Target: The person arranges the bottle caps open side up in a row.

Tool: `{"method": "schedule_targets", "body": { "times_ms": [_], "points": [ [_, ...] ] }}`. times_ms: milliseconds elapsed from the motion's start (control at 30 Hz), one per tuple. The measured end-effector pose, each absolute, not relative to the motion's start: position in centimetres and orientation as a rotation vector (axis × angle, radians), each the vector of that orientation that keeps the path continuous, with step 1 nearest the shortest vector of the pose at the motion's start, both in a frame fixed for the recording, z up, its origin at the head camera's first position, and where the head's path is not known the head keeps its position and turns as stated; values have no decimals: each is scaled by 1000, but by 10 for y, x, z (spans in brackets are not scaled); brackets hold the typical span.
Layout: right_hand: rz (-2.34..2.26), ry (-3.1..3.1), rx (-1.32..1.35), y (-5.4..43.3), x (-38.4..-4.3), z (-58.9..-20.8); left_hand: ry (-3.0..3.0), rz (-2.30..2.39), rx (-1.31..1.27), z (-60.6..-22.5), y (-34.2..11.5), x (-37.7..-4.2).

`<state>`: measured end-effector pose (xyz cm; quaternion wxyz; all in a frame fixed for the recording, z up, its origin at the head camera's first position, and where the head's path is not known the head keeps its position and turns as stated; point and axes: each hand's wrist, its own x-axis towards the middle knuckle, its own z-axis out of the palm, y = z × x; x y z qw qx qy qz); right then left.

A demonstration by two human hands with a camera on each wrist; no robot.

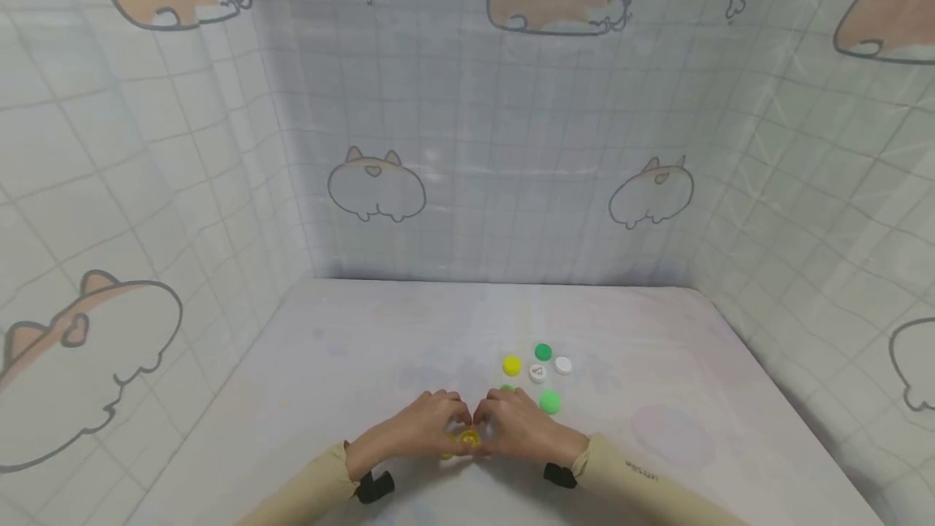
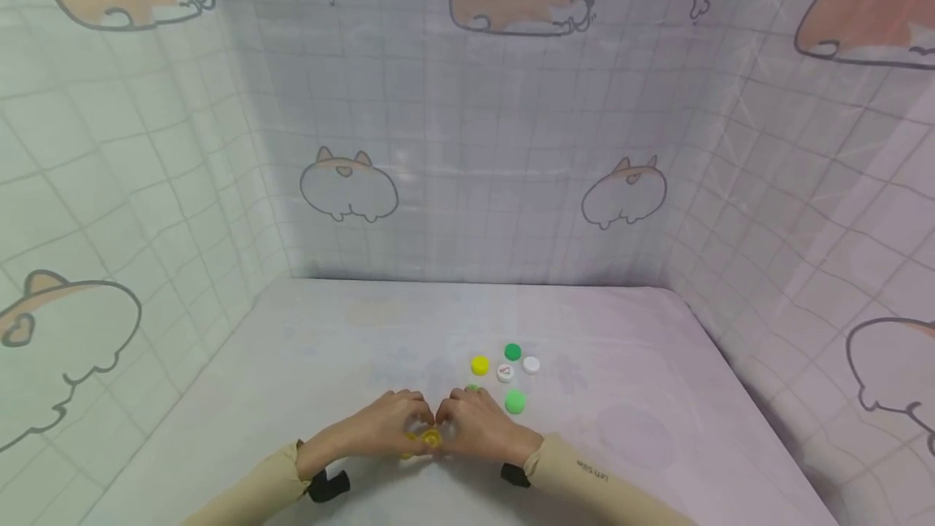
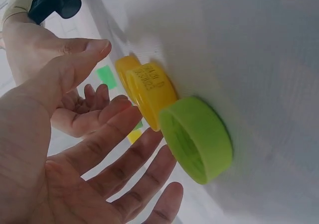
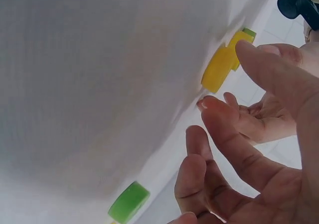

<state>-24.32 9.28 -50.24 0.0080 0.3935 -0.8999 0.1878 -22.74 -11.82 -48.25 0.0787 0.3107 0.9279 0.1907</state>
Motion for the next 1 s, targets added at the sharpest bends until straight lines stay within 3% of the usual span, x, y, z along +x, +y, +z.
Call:
{"method": "schedule_targets", "body": {
  "times_ms": [1000],
  "points": [
    [654, -2787, 1094, 128, -248, -496, 2788, 585, 897, -470, -84, -237]
  ]
}}
